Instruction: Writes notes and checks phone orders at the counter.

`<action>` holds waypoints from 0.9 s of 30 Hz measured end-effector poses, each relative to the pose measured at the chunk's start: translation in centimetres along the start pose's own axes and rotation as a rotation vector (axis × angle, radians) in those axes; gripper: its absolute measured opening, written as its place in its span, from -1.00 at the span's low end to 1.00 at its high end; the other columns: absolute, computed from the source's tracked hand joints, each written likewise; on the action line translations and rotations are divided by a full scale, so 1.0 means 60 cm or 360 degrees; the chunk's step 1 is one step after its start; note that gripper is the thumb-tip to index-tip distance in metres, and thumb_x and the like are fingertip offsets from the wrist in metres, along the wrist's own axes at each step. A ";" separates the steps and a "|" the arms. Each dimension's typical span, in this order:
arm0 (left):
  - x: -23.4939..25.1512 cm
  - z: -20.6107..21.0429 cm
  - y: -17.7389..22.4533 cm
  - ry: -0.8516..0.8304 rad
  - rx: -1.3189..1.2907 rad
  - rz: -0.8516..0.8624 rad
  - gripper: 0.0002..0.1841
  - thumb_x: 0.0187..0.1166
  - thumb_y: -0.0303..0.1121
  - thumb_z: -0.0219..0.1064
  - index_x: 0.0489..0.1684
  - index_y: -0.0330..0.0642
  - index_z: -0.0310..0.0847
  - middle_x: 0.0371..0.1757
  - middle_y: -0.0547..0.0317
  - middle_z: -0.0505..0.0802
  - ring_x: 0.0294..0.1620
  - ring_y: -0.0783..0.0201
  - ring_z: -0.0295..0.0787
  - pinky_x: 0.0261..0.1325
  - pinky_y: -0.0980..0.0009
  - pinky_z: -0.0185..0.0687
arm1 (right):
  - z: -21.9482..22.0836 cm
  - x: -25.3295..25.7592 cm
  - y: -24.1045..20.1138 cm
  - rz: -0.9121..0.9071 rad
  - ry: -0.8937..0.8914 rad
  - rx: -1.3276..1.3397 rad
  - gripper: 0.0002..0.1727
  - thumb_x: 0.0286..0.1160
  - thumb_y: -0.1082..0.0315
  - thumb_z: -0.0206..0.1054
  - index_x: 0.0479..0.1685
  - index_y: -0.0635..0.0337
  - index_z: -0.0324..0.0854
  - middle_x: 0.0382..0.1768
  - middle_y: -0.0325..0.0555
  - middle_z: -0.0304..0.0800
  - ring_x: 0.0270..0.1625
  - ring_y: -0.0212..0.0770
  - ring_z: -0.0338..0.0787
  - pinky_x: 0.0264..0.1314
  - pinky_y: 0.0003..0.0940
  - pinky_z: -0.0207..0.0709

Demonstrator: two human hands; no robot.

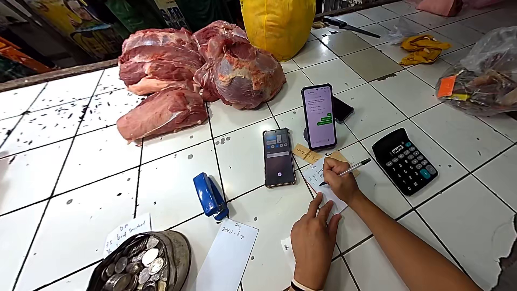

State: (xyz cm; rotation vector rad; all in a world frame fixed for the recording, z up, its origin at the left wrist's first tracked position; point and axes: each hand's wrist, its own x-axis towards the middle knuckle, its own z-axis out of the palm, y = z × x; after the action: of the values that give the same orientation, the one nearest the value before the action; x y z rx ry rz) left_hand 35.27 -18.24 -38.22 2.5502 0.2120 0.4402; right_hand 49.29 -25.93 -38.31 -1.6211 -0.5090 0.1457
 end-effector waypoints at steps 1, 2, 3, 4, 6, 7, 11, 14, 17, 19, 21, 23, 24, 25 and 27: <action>0.000 0.000 -0.001 0.0000 -0.0005 0.0003 -0.69 0.39 -0.06 0.48 -0.04 0.06 0.96 0.31 0.25 0.88 -0.50 0.22 0.85 -0.59 0.23 0.59 | 0.001 -0.001 0.000 0.0010 -0.0031 -0.0025 -0.75 0.19 0.50 0.07 -0.72 -0.07 0.31 -0.79 -0.60 0.18 -0.70 -0.69 0.19 -0.61 -0.69 0.03; 0.001 0.000 -0.002 0.0007 -0.0014 0.0012 -0.70 0.39 -0.06 0.49 -0.05 0.05 0.96 0.31 0.24 0.89 -0.51 0.21 0.85 -0.59 0.23 0.60 | 0.002 -0.001 0.001 0.0004 -0.0048 -0.0047 -0.75 0.20 0.50 0.08 -0.72 -0.07 0.31 -0.79 -0.60 0.17 -0.71 -0.69 0.19 -0.61 -0.69 0.02; 0.001 0.000 -0.002 0.0008 -0.0021 0.0014 -0.70 0.38 -0.07 0.49 -0.05 0.05 0.96 0.30 0.23 0.89 -0.51 0.21 0.84 -0.59 0.23 0.60 | 0.002 -0.001 0.002 -0.0005 -0.0055 -0.0060 -0.75 0.21 0.49 0.08 -0.72 -0.07 0.31 -0.79 -0.60 0.17 -0.70 -0.69 0.19 -0.61 -0.69 0.02; 0.000 0.000 -0.002 0.0007 -0.0025 0.0011 -0.70 0.38 -0.07 0.50 -0.05 0.05 0.96 0.30 0.23 0.89 -0.51 0.21 0.84 -0.59 0.23 0.60 | 0.001 -0.001 0.004 -0.0012 -0.0061 -0.0068 -0.75 0.21 0.49 0.08 -0.72 -0.06 0.31 -0.79 -0.60 0.17 -0.70 -0.69 0.19 -0.61 -0.69 0.03; 0.000 0.000 -0.002 0.0004 -0.0028 0.0015 -0.70 0.38 -0.07 0.50 -0.05 0.05 0.96 0.31 0.22 0.89 -0.51 0.20 0.84 -0.59 0.22 0.60 | 0.000 0.000 0.006 -0.0035 -0.0079 -0.0080 -0.76 0.21 0.49 0.08 -0.71 -0.05 0.32 -0.78 -0.59 0.18 -0.70 -0.69 0.19 -0.60 -0.69 0.03; 0.000 0.000 -0.001 0.0002 -0.0028 0.0015 -0.70 0.38 -0.07 0.50 -0.05 0.05 0.96 0.31 0.22 0.88 -0.51 0.20 0.85 -0.59 0.22 0.61 | 0.000 0.000 0.006 -0.0047 -0.0091 -0.0087 -0.77 0.21 0.48 0.09 -0.71 -0.04 0.33 -0.79 -0.58 0.19 -0.70 -0.69 0.20 -0.61 -0.69 0.03; 0.000 -0.001 -0.001 -0.0019 -0.0030 0.0002 -0.70 0.39 -0.07 0.49 -0.05 0.06 0.96 0.32 0.24 0.88 -0.48 0.21 0.86 -0.59 0.21 0.61 | 0.004 -0.002 0.003 -0.0065 -0.0073 -0.0216 -0.78 0.21 0.47 0.10 -0.71 -0.02 0.34 -0.79 -0.57 0.19 -0.71 -0.69 0.19 -0.62 -0.68 0.02; 0.001 -0.002 0.000 -0.0022 -0.0034 0.0002 -0.70 0.38 -0.06 0.50 -0.05 0.05 0.96 0.31 0.23 0.88 -0.49 0.20 0.86 -0.59 0.20 0.62 | 0.005 -0.002 0.001 -0.0052 -0.0041 -0.0232 -0.77 0.20 0.47 0.09 -0.73 -0.02 0.32 -0.79 -0.56 0.17 -0.71 -0.68 0.17 -0.62 -0.67 0.00; 0.002 -0.003 0.000 -0.0018 -0.0037 0.0000 -0.70 0.39 -0.08 0.50 -0.04 0.05 0.96 0.32 0.23 0.88 -0.48 0.19 0.86 -0.58 0.21 0.61 | -0.002 0.003 0.004 0.0003 0.0040 -0.0078 -0.75 0.17 0.50 0.08 -0.74 -0.05 0.31 -0.79 -0.59 0.19 -0.70 -0.69 0.18 -0.60 -0.68 0.02; 0.001 -0.002 0.000 -0.0011 -0.0046 -0.0001 -0.70 0.38 -0.08 0.51 -0.04 0.04 0.96 0.31 0.22 0.88 -0.47 0.19 0.87 -0.57 0.22 0.63 | -0.001 0.003 0.003 0.0000 0.0075 -0.0145 -0.76 0.18 0.50 0.07 -0.73 -0.03 0.32 -0.79 -0.58 0.18 -0.70 -0.69 0.19 -0.61 -0.69 0.02; 0.000 -0.001 -0.001 -0.0001 -0.0048 0.0001 -0.70 0.37 -0.07 0.51 -0.05 0.04 0.96 0.30 0.22 0.89 -0.48 0.21 0.86 -0.57 0.22 0.62 | 0.001 0.000 0.001 0.0004 0.0081 -0.0263 -0.77 0.19 0.49 0.09 -0.73 -0.02 0.32 -0.80 -0.57 0.16 -0.71 -0.68 0.18 -0.62 -0.67 0.01; 0.000 -0.001 -0.001 -0.0005 -0.0053 0.0000 -0.70 0.37 -0.08 0.51 -0.05 0.04 0.96 0.30 0.23 0.89 -0.48 0.22 0.86 -0.58 0.23 0.62 | 0.001 0.000 0.001 0.0019 0.0081 -0.0268 -0.75 0.18 0.49 0.09 -0.76 -0.03 0.30 -0.80 -0.57 0.16 -0.71 -0.68 0.16 -0.62 -0.67 -0.01; 0.000 -0.001 -0.001 -0.0010 -0.0058 -0.0002 -0.70 0.37 -0.08 0.51 -0.04 0.04 0.96 0.31 0.23 0.88 -0.48 0.21 0.86 -0.58 0.23 0.62 | 0.000 0.001 0.001 0.0023 0.0092 -0.0242 -0.74 0.18 0.50 0.08 -0.77 -0.04 0.29 -0.80 -0.58 0.16 -0.71 -0.69 0.17 -0.62 -0.68 0.00; 0.001 -0.001 0.000 -0.0017 -0.0062 -0.0006 -0.70 0.38 -0.08 0.51 -0.04 0.04 0.96 0.32 0.22 0.88 -0.48 0.20 0.86 -0.58 0.22 0.62 | 0.001 0.002 0.000 0.0024 0.0109 -0.0228 -0.73 0.19 0.51 0.08 -0.76 -0.05 0.29 -0.80 -0.58 0.16 -0.71 -0.69 0.17 -0.62 -0.69 0.01; 0.001 -0.002 0.000 -0.0018 -0.0063 -0.0007 -0.70 0.37 -0.08 0.52 -0.04 0.04 0.96 0.32 0.21 0.88 -0.48 0.20 0.86 -0.58 0.21 0.62 | 0.002 0.002 -0.002 0.0034 0.0115 -0.0288 -0.75 0.20 0.50 0.08 -0.74 -0.03 0.30 -0.79 -0.56 0.15 -0.71 -0.67 0.17 -0.61 -0.67 0.00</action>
State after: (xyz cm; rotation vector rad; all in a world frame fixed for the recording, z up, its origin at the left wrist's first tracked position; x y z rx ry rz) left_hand 35.30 -18.17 -38.11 2.5126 0.2025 0.4242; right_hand 49.31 -25.78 -38.22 -1.8022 -0.4598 0.0579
